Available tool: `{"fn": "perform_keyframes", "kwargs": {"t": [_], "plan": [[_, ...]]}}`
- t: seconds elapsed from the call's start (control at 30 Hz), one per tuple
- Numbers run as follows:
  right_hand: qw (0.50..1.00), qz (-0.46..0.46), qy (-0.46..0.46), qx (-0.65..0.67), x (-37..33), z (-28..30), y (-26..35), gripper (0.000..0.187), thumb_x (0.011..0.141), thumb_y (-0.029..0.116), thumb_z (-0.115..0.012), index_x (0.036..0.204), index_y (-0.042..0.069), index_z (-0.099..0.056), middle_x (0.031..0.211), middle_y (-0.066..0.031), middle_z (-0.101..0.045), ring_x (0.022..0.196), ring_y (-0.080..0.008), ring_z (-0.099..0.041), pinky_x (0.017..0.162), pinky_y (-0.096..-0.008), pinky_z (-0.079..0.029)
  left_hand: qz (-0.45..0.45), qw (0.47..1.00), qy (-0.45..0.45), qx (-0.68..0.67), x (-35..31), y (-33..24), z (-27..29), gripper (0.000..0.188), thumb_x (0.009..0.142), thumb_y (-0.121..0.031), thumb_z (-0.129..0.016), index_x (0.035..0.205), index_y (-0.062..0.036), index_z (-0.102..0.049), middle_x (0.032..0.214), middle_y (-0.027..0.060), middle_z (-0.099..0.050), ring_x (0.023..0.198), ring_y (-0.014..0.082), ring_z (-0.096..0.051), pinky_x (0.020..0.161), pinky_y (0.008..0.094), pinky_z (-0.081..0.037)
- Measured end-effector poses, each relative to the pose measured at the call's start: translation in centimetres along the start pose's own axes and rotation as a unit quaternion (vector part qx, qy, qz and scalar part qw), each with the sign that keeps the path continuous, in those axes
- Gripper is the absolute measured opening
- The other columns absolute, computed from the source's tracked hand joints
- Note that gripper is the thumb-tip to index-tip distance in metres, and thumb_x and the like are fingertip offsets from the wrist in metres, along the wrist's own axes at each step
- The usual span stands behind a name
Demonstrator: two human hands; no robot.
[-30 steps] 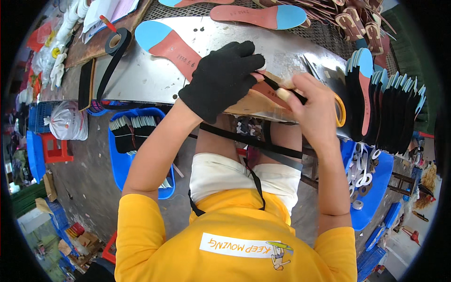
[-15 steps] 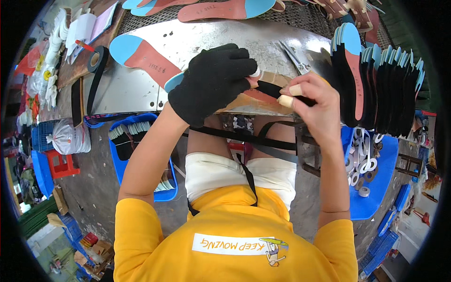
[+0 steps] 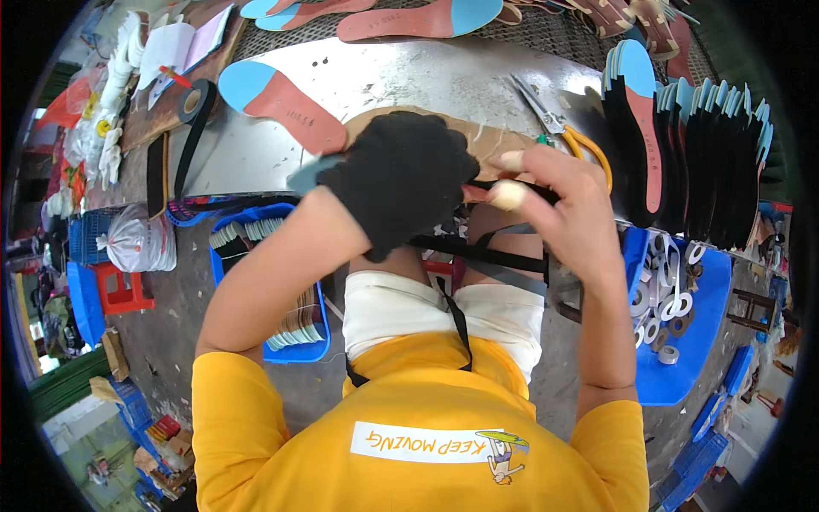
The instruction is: Gluing black straps onto footwear soles and trimming the excess with scissors.
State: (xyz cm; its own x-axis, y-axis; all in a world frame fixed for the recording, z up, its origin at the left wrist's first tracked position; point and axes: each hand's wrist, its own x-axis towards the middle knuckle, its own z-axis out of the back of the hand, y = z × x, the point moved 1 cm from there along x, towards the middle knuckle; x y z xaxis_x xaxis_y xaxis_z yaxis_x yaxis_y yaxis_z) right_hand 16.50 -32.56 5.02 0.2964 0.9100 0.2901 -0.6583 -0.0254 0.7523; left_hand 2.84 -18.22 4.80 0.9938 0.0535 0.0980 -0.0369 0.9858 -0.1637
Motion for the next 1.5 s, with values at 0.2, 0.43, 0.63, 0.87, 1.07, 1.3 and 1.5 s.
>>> {"fn": "perform_keyframes", "kwargs": {"t": [0.2,0.43,0.63,0.87,1.07,1.3,1.5], "plan": [[0.875,-0.306,0.046,0.374,-2.6,0.8,-2.9,0.03,0.095,0.026,-0.057,0.101,-0.002,-0.065,0.081,-0.0021,-0.063,0.069,-0.0129,-0.057,0.064,-0.0276,-0.047,-0.05,0.989,0.018,-0.136,-5.6,2.4,4.6,0.029,0.076,-0.025,-0.074,0.096,-0.0048,-0.068,0.091,0.0128,-0.066,0.082,0.0326,-0.064,0.069,0.0383,-0.05],[0.921,-0.223,0.186,0.261,0.4,6.1,3.9,0.02,0.083,0.018,-0.071,0.089,0.0,-0.065,0.064,0.0031,-0.055,0.047,-0.0021,-0.046,0.042,-0.0171,-0.033,0.062,0.939,0.083,-0.328,-8.6,2.0,7.2,0.032,0.082,-0.024,-0.069,0.103,0.0004,-0.066,0.086,0.0168,-0.064,0.078,0.033,-0.062,0.069,0.0375,-0.048],[0.904,-0.203,0.015,0.376,-2.7,2.6,5.8,0.014,0.087,0.014,-0.067,0.087,0.001,-0.062,0.059,-0.0016,-0.059,0.043,-0.0055,-0.053,0.036,-0.0172,-0.031,0.113,0.837,-0.152,-0.514,-10.1,0.2,6.2,0.031,0.084,-0.016,-0.068,0.108,0.0026,-0.063,0.082,0.0109,-0.064,0.07,0.0196,-0.057,0.068,0.0302,-0.045],[0.878,-0.182,-0.027,0.443,-2.6,-2.0,8.6,0.012,0.09,0.009,-0.062,0.097,0.002,-0.056,0.07,-0.0102,-0.066,0.044,-0.0047,-0.048,0.041,-0.0172,-0.034,0.251,0.595,-0.362,-0.673,-7.2,-3.0,5.1,0.026,0.092,-0.019,-0.065,0.11,0.0001,-0.065,0.084,-0.0047,-0.063,0.075,0.0015,-0.051,0.065,0.0206,-0.043],[0.969,-0.031,-0.179,0.168,-1.2,-3.4,8.3,0.011,0.079,-0.001,-0.073,0.086,-0.002,-0.064,0.078,-0.0007,-0.055,0.063,-0.0053,-0.045,0.053,-0.0194,-0.034,0.253,0.503,-0.458,-0.688,-5.3,-4.4,5.4,0.019,0.093,-0.018,-0.063,0.103,-0.0019,-0.066,0.08,-0.0071,-0.059,0.071,-0.0004,-0.046,0.06,0.019,-0.04],[0.974,-0.079,-0.154,0.144,-1.3,-3.1,8.8,0.015,0.073,0.0,-0.077,0.083,-0.004,-0.066,0.078,-0.0039,-0.056,0.064,-0.0087,-0.048,0.056,-0.0219,-0.037,0.24,0.517,-0.51,-0.644,-4.3,-5.0,4.3,0.014,0.093,-0.014,-0.062,0.1,-0.0021,-0.065,0.079,-0.0074,-0.059,0.071,0.0003,-0.045,0.061,0.0195,-0.039],[0.985,0.001,-0.173,0.006,-0.3,-3.5,7.4,0.017,0.069,0.0,-0.077,0.082,-0.003,-0.066,0.069,-0.0047,-0.052,0.06,-0.0133,-0.046,0.055,-0.0256,-0.037,0.256,0.549,-0.478,-0.636,-4.5,-5.1,3.6,0.022,0.095,-0.016,-0.06,0.112,-0.0022,-0.063,0.097,-0.0012,-0.064,0.084,0.0049,-0.056,0.075,0.0225,-0.044]]}}
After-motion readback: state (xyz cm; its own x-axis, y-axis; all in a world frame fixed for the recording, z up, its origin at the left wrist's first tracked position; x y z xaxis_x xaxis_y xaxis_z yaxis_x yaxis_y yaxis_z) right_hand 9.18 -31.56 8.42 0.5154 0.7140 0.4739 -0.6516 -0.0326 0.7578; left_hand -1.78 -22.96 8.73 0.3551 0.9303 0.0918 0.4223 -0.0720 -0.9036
